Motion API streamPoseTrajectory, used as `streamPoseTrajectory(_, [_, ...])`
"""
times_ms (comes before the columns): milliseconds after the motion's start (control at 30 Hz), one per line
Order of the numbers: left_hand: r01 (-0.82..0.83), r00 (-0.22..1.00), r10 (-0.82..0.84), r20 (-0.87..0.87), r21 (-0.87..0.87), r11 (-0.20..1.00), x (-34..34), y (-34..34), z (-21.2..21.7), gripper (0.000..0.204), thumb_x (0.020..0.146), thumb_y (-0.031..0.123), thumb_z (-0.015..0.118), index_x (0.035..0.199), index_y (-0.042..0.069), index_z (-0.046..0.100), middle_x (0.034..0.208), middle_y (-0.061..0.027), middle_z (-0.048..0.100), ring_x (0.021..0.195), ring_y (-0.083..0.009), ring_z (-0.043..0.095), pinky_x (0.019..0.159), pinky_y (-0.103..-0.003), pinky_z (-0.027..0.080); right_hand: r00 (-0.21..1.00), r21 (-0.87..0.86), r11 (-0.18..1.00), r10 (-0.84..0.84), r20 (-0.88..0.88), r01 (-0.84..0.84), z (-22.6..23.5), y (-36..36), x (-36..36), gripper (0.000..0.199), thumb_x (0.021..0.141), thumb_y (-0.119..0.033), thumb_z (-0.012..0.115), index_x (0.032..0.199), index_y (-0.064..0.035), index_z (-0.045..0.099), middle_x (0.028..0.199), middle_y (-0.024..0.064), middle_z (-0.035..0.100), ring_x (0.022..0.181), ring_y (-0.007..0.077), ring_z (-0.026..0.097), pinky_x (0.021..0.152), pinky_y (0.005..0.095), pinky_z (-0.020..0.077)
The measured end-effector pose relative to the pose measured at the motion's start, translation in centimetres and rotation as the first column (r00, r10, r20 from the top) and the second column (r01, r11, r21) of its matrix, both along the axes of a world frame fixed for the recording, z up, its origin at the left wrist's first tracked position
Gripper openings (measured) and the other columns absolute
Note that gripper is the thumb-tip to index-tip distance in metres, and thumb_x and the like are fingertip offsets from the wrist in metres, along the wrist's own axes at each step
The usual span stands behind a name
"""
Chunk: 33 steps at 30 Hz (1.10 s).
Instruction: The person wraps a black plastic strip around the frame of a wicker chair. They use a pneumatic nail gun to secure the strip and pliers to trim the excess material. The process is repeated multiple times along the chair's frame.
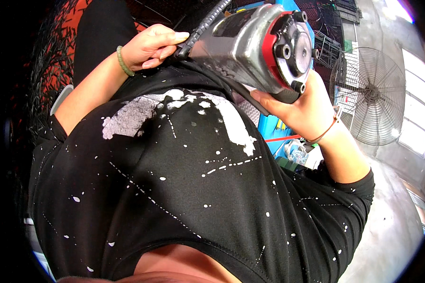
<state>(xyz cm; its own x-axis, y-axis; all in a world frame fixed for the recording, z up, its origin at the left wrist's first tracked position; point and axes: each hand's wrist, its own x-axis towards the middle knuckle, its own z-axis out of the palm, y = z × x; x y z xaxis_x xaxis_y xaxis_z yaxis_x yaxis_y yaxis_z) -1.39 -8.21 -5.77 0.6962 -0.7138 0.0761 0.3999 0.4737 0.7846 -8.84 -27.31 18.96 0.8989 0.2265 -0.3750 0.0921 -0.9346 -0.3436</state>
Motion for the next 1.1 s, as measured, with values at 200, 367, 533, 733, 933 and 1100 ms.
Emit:
streamPoseTrajectory(200, [-0.010,1.000,0.010,0.015,0.030,0.999,-0.2,0.1,-0.9,0.052,0.097,0.030,0.049,0.050,0.007,0.043,0.039,0.0040,0.035,0.027,-0.0035,0.030,0.027,-0.018,0.022,0.987,-0.088,0.984,0.155,-0.031,-0.157,0.1,1.0,0.7,0.023,0.075,-0.006,0.072,0.094,0.0008,0.062,0.081,0.0061,0.065,0.069,0.0089,0.060,0.066,0.0258,0.0497])
streamPoseTrajectory(367, [0.064,0.998,-0.064,0.004,-0.028,0.998,0.0,0.6,-1.5,0.044,0.093,0.029,0.056,0.056,0.005,0.051,0.049,0.0035,0.042,0.031,-0.0020,0.032,0.030,-0.018,0.023,0.997,-0.028,0.996,0.079,-0.019,-0.080,-0.6,1.6,0.3,0.021,0.075,-0.007,0.072,0.091,0.0009,0.062,0.078,0.0056,0.065,0.065,0.0076,0.058,0.063,0.0251,0.0496])
streamPoseTrajectory(533, [0.053,0.998,-0.054,-0.032,-0.025,0.998,-0.1,0.8,-0.8,0.041,0.094,0.029,0.055,0.062,0.004,0.055,0.050,0.0033,0.043,0.030,-0.0016,0.031,0.029,-0.017,0.022,0.978,-0.079,0.978,0.200,0.068,-0.194,-1.0,0.0,-0.1,0.030,0.072,-0.009,0.075,0.097,0.0009,0.063,0.087,0.0112,0.068,0.077,0.0182,0.065,0.074,0.0305,0.0506])
streamPoseTrajectory(733, [0.051,0.998,-0.053,-0.038,-0.039,0.998,0.0,0.9,-0.9,0.040,0.094,0.028,0.054,0.063,0.003,0.055,0.050,0.0031,0.044,0.030,-0.0014,0.032,0.029,-0.017,0.022,0.959,-0.105,0.960,0.271,0.089,-0.261,-1.0,-0.2,-0.2,0.031,0.071,-0.009,0.076,0.098,0.0004,0.064,0.089,0.0121,0.068,0.081,0.0195,0.066,0.076,0.0314,0.0509])
streamPoseTrajectory(933, [0.058,0.997,-0.060,-0.050,-0.045,0.997,-0.1,1.0,-0.6,0.041,0.095,0.028,0.054,0.062,0.003,0.055,0.050,0.0029,0.044,0.030,-0.0015,0.032,0.028,-0.016,0.022,0.966,-0.068,0.969,0.242,0.090,-0.236,-1.2,-0.6,-0.2,0.031,0.071,-0.008,0.076,0.098,0.0001,0.064,0.091,0.0119,0.068,0.083,0.0192,0.066,0.078,0.0317,0.0507])
streamPoseTrajectory(1100, [0.072,0.997,-0.074,-0.028,-0.062,0.995,0.0,1.2,-1.1,0.044,0.095,0.028,0.053,0.059,0.003,0.053,0.049,0.0031,0.043,0.030,-0.0018,0.032,0.028,-0.016,0.022,0.961,-0.098,0.960,0.268,0.066,-0.261,-0.9,0.0,-0.2,0.030,0.071,-0.008,0.075,0.098,-0.0001,0.064,0.091,0.0117,0.068,0.084,0.0186,0.066,0.078,0.0313,0.0507])
